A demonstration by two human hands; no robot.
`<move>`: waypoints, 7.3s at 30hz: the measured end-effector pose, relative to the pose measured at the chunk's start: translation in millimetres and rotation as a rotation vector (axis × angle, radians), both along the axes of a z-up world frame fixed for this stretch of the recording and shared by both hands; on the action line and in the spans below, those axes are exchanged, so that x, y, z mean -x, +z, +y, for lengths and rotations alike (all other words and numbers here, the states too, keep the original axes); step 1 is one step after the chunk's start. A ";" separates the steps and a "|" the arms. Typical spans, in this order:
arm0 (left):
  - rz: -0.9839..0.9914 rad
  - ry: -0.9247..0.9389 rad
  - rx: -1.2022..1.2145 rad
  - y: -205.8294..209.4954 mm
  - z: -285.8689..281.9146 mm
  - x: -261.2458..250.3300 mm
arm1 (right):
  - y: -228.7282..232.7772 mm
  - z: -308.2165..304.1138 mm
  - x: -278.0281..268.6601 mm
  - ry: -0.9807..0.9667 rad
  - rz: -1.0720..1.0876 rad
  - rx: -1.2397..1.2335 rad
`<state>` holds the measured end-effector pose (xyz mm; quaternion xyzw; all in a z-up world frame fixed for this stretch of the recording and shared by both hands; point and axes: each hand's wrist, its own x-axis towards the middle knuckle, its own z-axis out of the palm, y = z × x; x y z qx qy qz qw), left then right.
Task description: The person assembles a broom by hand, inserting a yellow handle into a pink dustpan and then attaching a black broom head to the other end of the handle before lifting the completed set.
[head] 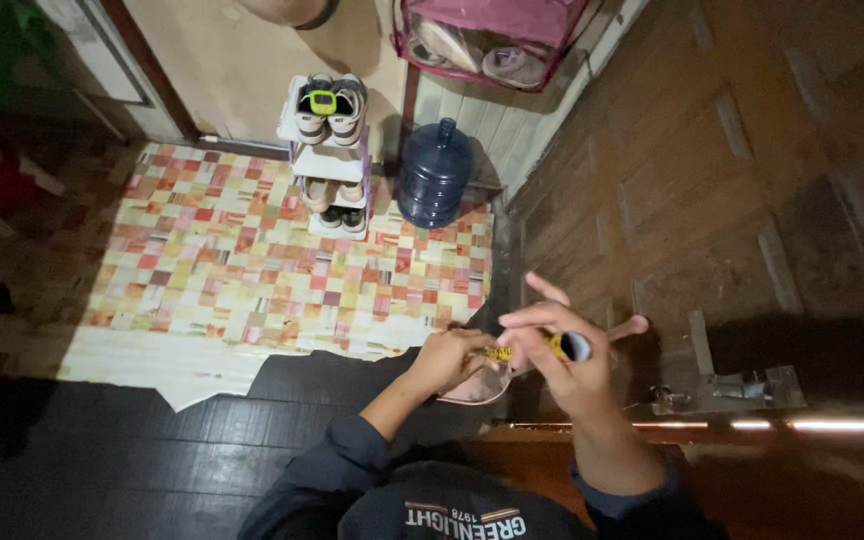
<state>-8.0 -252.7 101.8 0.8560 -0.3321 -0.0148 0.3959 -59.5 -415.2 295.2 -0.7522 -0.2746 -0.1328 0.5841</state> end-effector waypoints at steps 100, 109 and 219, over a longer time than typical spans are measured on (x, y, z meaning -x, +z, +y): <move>0.005 0.035 0.122 -5.5 71.4 64.9 | 28.3 75.2 53.2 0.080 -0.118 0.003; -0.162 0.222 0.089 29.3 153.6 79.4 | -6.0 72.7 60.4 0.175 -0.056 -0.363; -0.168 0.461 -0.081 7.3 111.8 64.7 | -66.7 -25.0 12.4 0.175 0.423 -0.206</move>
